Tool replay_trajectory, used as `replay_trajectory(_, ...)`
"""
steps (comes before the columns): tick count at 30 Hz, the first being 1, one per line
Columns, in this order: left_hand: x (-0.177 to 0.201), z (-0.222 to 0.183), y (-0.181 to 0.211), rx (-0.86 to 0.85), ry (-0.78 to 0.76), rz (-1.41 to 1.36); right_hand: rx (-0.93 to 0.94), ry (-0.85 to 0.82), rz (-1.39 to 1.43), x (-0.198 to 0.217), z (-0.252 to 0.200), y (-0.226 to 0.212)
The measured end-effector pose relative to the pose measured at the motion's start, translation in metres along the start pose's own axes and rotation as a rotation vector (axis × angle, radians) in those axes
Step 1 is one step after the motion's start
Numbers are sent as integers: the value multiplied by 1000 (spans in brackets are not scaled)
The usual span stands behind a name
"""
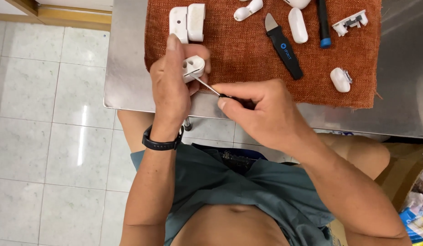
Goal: Fitting internal components into an AirPod charging case using small hand tools.
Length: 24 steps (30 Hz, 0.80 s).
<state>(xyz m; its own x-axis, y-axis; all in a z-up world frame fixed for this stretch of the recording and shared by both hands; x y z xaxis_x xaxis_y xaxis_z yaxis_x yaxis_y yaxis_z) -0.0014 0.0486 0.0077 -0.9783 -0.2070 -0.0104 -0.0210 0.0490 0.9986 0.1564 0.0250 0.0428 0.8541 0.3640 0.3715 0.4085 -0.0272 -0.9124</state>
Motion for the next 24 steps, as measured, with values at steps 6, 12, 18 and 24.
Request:
replay_trajectory(6, 0, 5, 5, 109, 20, -35, 709, 204, -136, -21, -7, 3)
replay_trajectory(12, -3, 4, 5, 34, 31, 31, 81, -7, 114, -7, 6, 1)
replay_trajectory(18, -3, 8, 2, 135, 79, -39, 816, 364, -386, -21, -7, 9)
replay_trajectory(24, -1, 5, -5, 29, -80, -132, 457, 186, 90, -11, 0, 2)
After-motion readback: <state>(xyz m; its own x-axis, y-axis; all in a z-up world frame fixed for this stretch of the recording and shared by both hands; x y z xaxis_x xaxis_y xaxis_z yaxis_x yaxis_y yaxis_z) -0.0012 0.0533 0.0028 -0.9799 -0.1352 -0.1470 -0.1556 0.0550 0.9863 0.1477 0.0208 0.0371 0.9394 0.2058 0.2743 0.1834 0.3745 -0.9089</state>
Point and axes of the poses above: each hand's wrist, its own z-axis towards the middle knuckle, its own x-axis out of the back of the hand, y = z × x, the point moved 5 cm from there along z, towards the middle knuckle, and after that the axes turned 9 degrees about z, right-handed, at the moved point
